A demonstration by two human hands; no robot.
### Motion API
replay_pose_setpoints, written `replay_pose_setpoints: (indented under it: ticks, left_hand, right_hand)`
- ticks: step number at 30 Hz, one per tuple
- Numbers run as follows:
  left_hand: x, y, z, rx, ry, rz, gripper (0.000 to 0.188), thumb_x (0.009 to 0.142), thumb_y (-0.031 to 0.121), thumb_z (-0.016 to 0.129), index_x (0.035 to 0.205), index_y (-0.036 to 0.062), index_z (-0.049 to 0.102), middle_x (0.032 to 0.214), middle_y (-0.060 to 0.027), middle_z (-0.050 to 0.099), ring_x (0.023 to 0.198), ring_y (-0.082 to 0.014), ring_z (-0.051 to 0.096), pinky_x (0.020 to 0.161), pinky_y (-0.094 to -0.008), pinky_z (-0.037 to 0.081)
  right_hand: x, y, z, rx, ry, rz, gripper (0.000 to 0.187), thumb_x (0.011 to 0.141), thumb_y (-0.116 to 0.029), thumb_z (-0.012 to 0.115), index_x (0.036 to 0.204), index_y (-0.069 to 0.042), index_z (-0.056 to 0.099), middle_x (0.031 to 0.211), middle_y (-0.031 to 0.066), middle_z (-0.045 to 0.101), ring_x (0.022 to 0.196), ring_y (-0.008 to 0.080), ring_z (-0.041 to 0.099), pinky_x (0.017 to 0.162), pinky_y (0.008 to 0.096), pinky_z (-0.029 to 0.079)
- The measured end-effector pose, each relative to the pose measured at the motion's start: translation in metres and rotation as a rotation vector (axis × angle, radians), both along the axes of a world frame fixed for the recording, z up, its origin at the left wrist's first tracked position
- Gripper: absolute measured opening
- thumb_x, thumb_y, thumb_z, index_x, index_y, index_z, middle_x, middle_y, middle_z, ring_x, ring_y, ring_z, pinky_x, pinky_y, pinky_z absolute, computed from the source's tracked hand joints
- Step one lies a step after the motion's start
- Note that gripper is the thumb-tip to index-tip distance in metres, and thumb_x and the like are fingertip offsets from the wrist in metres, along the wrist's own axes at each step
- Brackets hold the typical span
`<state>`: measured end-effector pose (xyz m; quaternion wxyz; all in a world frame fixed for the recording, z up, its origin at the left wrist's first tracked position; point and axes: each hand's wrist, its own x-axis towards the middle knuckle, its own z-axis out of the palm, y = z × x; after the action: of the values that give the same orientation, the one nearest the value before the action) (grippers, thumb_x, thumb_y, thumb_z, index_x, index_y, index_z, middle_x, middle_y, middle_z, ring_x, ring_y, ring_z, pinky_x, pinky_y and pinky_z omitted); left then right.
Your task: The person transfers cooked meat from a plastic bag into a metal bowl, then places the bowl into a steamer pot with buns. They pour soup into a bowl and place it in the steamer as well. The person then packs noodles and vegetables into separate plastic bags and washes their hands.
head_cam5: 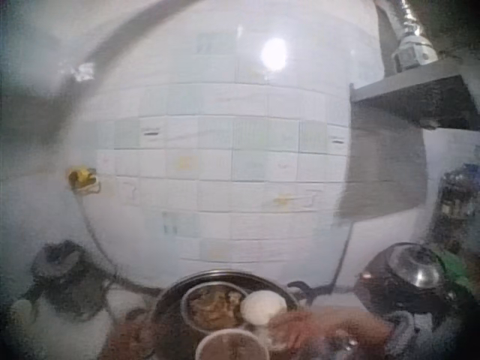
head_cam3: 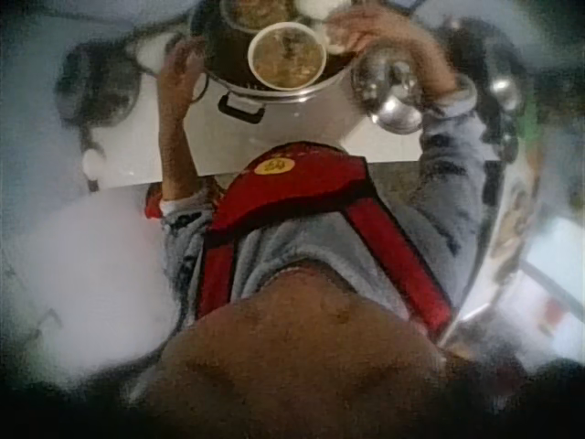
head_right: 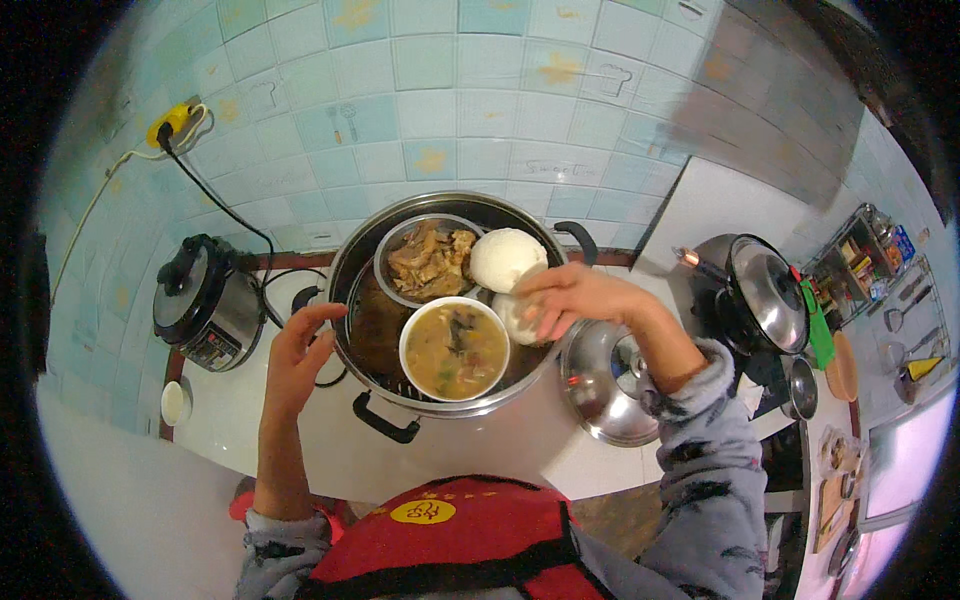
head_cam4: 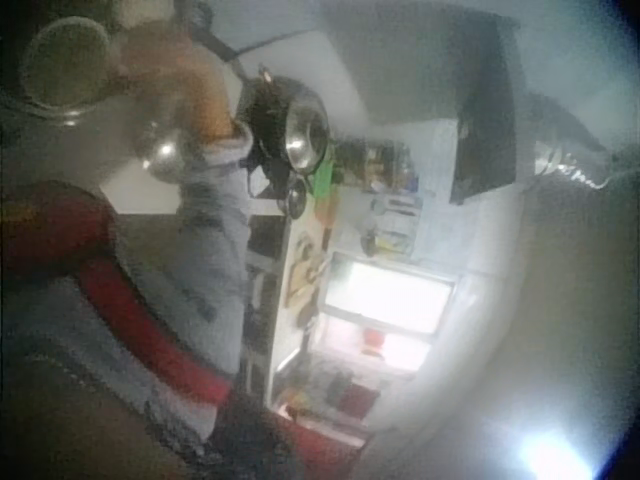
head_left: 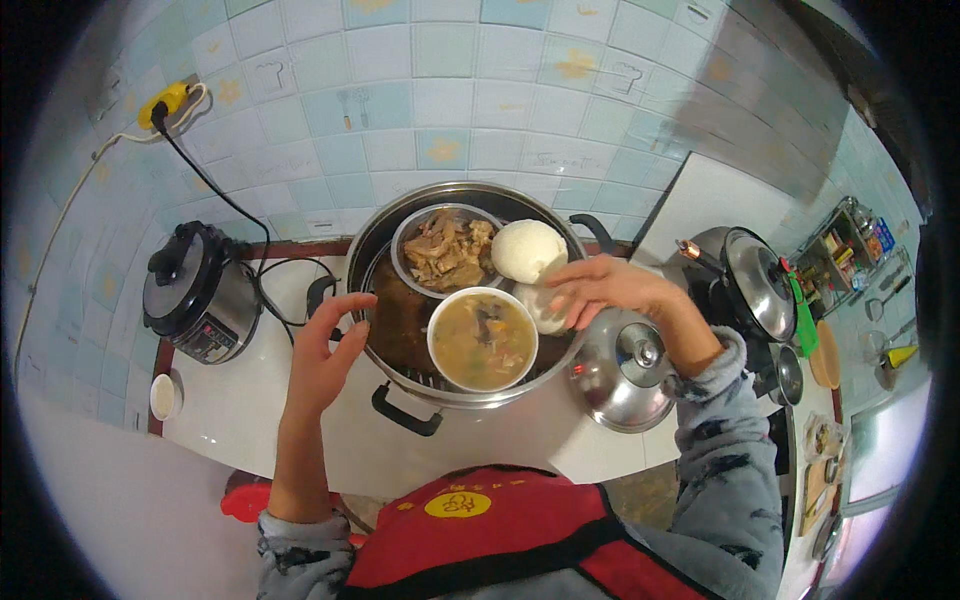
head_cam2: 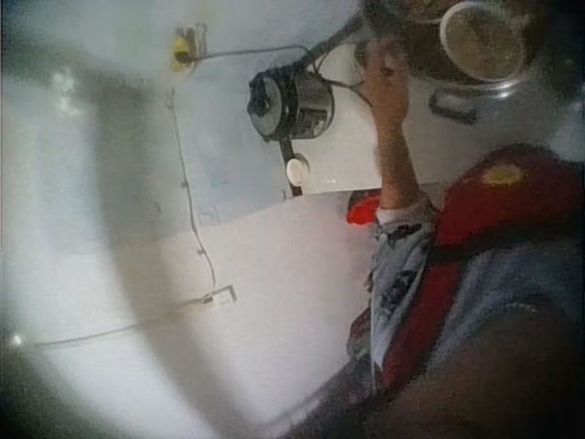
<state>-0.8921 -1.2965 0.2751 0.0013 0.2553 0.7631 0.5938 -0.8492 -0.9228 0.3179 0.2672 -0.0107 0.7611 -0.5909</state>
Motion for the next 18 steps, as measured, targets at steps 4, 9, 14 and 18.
replay_pose_setpoints:
  ticks: [4,9,14,18]
  left_hand:
    - [0.02,0.018,-0.002,0.118,0.088,0.03,0.028,0.082,0.002,0.049,0.11,0.0019,0.055,0.124,-0.0115,0.047,0.109,-0.0209,0.05,0.097,-0.0328,0.036]
    - [0.042,0.031,-0.013,0.46,-0.07,0.211,0.023,0.088,0.006,0.047,0.109,-0.0012,0.053,0.119,-0.0125,0.05,0.105,-0.0195,0.053,0.097,-0.0336,0.037]
    - [0.063,0.022,-0.017,0.551,-0.147,0.317,0.022,0.088,0.011,0.052,0.107,0.0001,0.055,0.113,-0.0125,0.054,0.097,-0.0181,0.056,0.093,-0.0339,0.041]
    - [0.085,0.013,-0.021,0.525,-0.163,0.38,0.021,0.087,0.011,0.054,0.105,0.0003,0.055,0.111,-0.0124,0.055,0.09,-0.0165,0.058,0.088,-0.0321,0.044]
  right_hand:
    - [0.043,0.068,-0.008,-0.184,0.138,-0.332,0.031,0.088,-0.023,0.053,0.108,0.001,0.055,0.089,0.0108,0.064,0.065,0.013,0.062,0.057,0.0232,0.051]
    - [0.101,0.184,-0.172,0.898,0.201,-0.698,0.041,0.077,-0.033,0.06,0.101,0.0,0.06,0.08,0.0157,0.064,0.072,0.0251,0.064,0.065,0.0351,0.051]
    - [0.121,0.16,-0.223,1.249,0.039,-0.606,0.06,0.07,-0.038,0.066,0.119,-0.009,0.047,0.112,0.0187,0.048,0.09,0.0346,0.059,0.076,0.0414,0.049]
    - [0.124,0.156,-0.247,1.219,0.169,-0.724,0.053,0.066,-0.033,0.07,0.108,-0.007,0.05,0.104,0.0183,0.049,0.083,0.0348,0.06,0.069,0.0426,0.05]
